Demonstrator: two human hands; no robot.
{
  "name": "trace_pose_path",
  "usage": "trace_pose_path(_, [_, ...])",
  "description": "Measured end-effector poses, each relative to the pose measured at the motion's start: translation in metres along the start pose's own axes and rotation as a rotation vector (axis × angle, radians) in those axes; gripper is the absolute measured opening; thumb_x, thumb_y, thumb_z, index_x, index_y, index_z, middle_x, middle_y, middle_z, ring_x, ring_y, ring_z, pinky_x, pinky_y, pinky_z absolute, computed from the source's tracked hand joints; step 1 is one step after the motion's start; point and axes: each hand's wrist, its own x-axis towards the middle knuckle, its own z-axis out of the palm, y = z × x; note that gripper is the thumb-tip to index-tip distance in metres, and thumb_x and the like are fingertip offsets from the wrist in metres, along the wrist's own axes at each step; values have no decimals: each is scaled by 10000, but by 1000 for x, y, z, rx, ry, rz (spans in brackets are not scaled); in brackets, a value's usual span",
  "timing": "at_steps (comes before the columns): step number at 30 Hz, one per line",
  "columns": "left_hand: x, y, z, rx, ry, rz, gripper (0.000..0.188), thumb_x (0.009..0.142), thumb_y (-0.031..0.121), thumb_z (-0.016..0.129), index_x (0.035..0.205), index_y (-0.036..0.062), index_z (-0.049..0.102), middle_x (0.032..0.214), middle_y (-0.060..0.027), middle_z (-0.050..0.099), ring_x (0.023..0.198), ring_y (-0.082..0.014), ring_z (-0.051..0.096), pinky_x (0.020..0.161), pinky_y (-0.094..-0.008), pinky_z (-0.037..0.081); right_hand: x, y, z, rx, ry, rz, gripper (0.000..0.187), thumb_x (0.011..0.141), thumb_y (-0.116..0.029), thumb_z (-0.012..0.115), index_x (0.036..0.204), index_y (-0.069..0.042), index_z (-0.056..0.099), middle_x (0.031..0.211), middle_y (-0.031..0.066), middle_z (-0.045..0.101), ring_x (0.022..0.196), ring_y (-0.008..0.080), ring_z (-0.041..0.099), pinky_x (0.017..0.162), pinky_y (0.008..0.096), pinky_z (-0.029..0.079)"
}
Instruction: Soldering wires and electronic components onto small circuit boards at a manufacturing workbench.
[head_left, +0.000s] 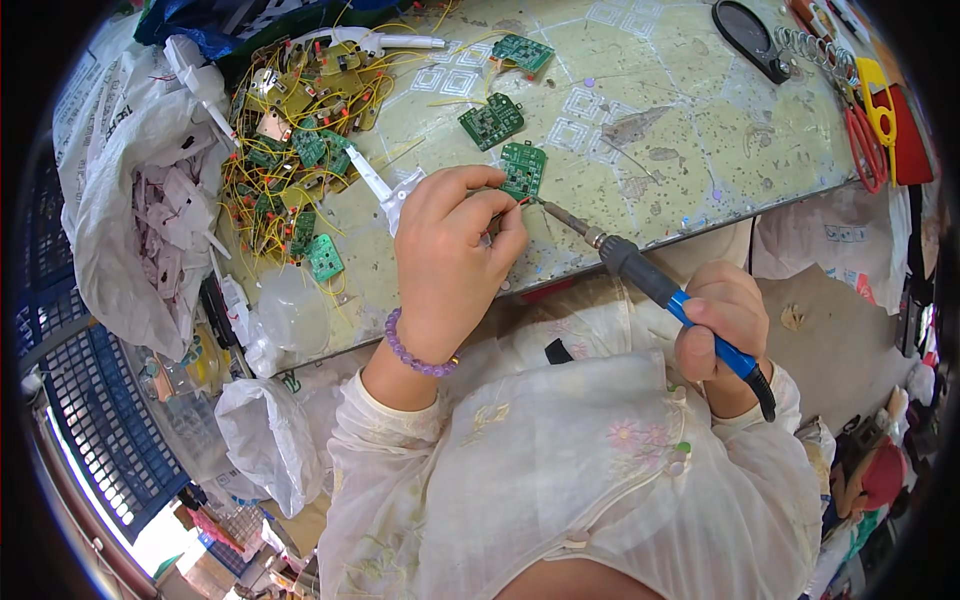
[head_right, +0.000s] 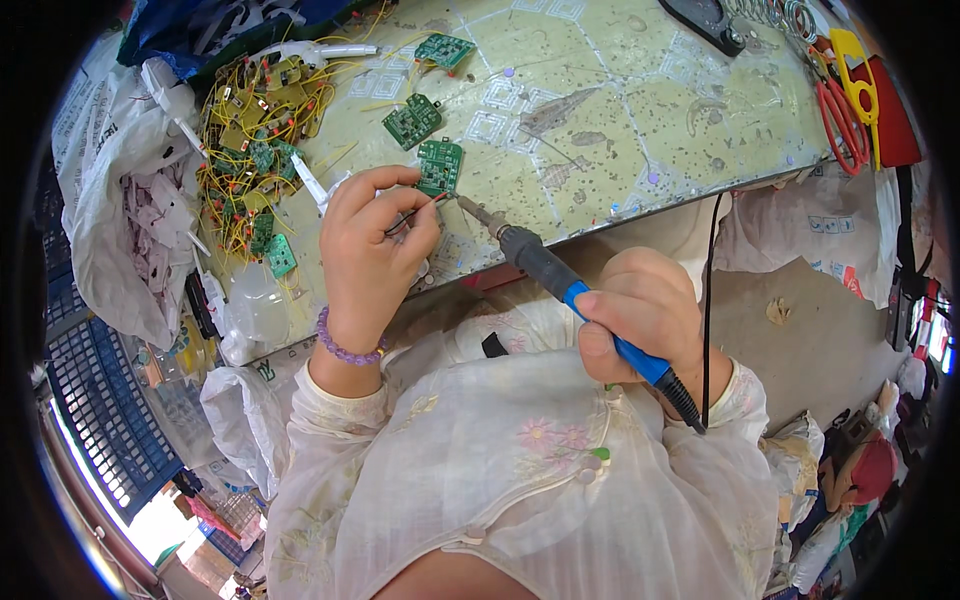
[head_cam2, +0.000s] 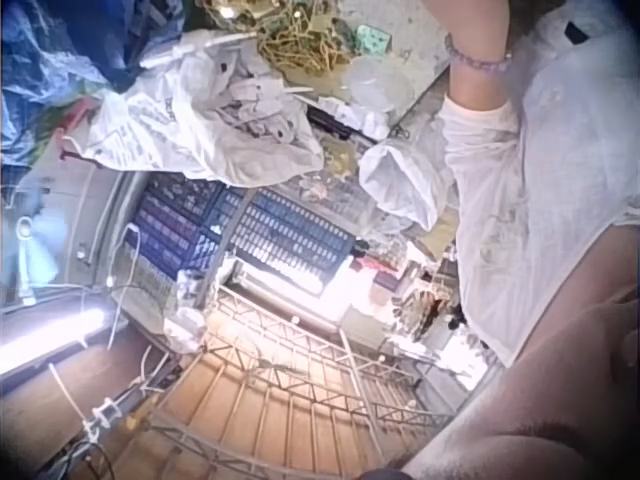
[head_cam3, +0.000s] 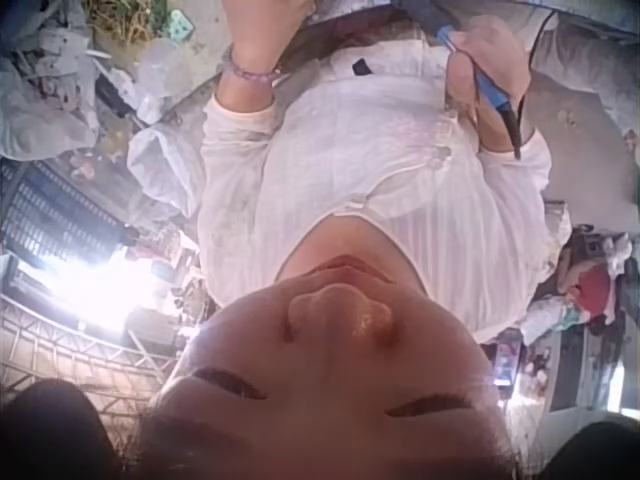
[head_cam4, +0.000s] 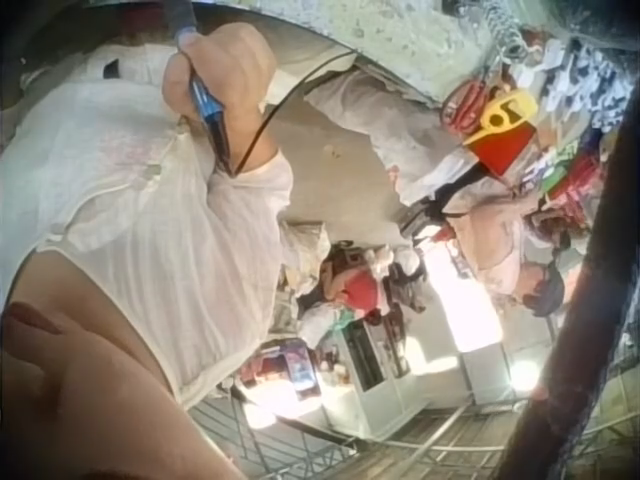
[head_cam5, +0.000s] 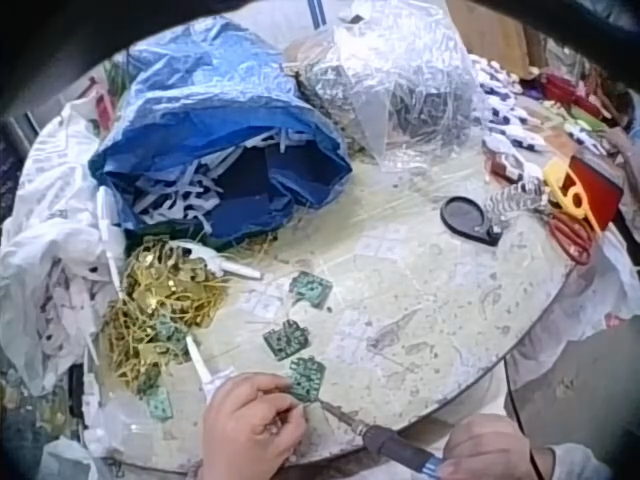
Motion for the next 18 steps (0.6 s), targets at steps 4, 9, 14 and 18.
trace_pose_path(4, [0, 0, 0, 10, 6, 26, 80, 681, 5, 688, 740, 39, 646, 906, -57, 650, 788, -251, 597, 690, -344, 470, 1, 0, 2, 5, 9, -3, 139, 819, -88, 627, 940, -30, 588, 687, 64, 557, 543, 233, 535, 501, 334, 450])
trace_pose_path(9, [1, 0, 0, 16, 3, 23, 83, 681, -1, 686, 743, 38, 647, 905, -60, 650, 781, -249, 599, 676, -337, 475, 0, 1, 0, 3, -13, -4, 144, 825, -102, 631, 943, -32, 585, 689, 63, 555, 544, 232, 534, 491, 332, 441])
trace_pose_path(14, [-3, 0, 3, 0, -2, -27, 89, 674, 14, 698, 738, 44, 644, 913, -51, 648, 788, -245, 600, 693, -340, 468, 1, 1, -2, -13, -66, -34, 171, 808, -92, 626, 960, -28, 578, 693, 67, 553, 549, 232, 524, 485, 340, 432])
trace_pose_path(18, [-4, 0, 4, -9, 13, -29, 100, 666, 32, 710, 732, 52, 637, 915, -39, 644, 792, -247, 594, 729, -353, 450, 1, 2, -3, -11, -92, -60, 194, 792, -83, 614, 970, -19, 569, 694, 73, 548, 546, 236, 514, 483, 349, 429])
